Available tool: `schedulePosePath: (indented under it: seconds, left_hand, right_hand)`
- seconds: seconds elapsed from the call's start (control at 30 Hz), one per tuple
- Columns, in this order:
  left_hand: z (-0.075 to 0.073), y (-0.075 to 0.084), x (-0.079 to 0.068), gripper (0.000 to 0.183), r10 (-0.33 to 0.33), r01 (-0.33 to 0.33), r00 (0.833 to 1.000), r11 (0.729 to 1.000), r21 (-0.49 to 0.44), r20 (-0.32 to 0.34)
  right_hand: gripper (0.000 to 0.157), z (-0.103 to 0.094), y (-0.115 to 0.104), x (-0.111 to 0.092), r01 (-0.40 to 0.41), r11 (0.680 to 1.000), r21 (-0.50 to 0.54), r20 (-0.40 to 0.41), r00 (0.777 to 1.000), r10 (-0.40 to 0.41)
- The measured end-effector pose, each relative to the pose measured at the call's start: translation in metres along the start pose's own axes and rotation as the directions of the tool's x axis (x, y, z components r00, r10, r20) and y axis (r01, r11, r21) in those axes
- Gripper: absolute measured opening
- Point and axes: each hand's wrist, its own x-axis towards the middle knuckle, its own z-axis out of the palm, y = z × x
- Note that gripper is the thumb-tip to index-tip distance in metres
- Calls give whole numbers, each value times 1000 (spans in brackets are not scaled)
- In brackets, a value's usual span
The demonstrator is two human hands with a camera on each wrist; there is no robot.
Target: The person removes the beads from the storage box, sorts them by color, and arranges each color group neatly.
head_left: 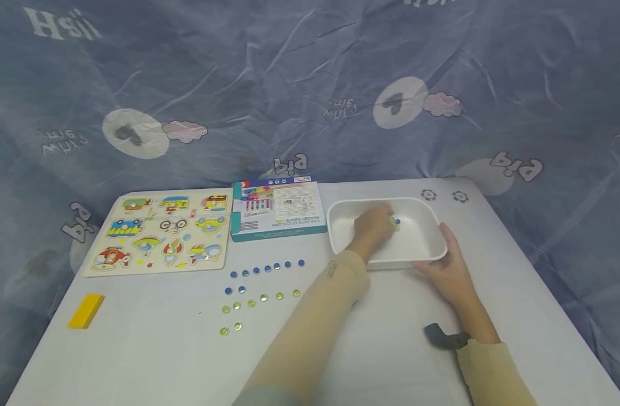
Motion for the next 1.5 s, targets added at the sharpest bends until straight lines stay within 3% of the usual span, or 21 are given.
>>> schedulePosePath:
  seconds: [0.23, 0.77, 1.03, 1.13, 1.5]
  left_hand:
    - [3, -1, 5, 38, -45, 46, 999, 999, 19, -27]
    - [11, -4, 11, 22, 5, -2, 998, 998, 62, -58]
    - [7, -6, 9, 15, -12, 40, 989, 982, 184, -149]
    - [4, -5, 8, 18, -14, 45, 989, 978, 205, -149]
    - [5, -2, 4, 21, 22, -9, 995, 991, 133, -94]
  right_hand:
    - [114, 2, 0, 0, 8, 1000, 21, 7, 1000, -8]
    - [114, 1, 0, -3, 28, 999, 16, 0, 1000, -28]
    - [114, -1, 0, -2, 24, 999, 22, 11, 1000, -25]
    - [114, -1, 0, -1, 20, 1000, 17, 10, 1000, -20]
    - [113, -2, 1, -2, 4, 1000, 9, 9, 1000, -4]
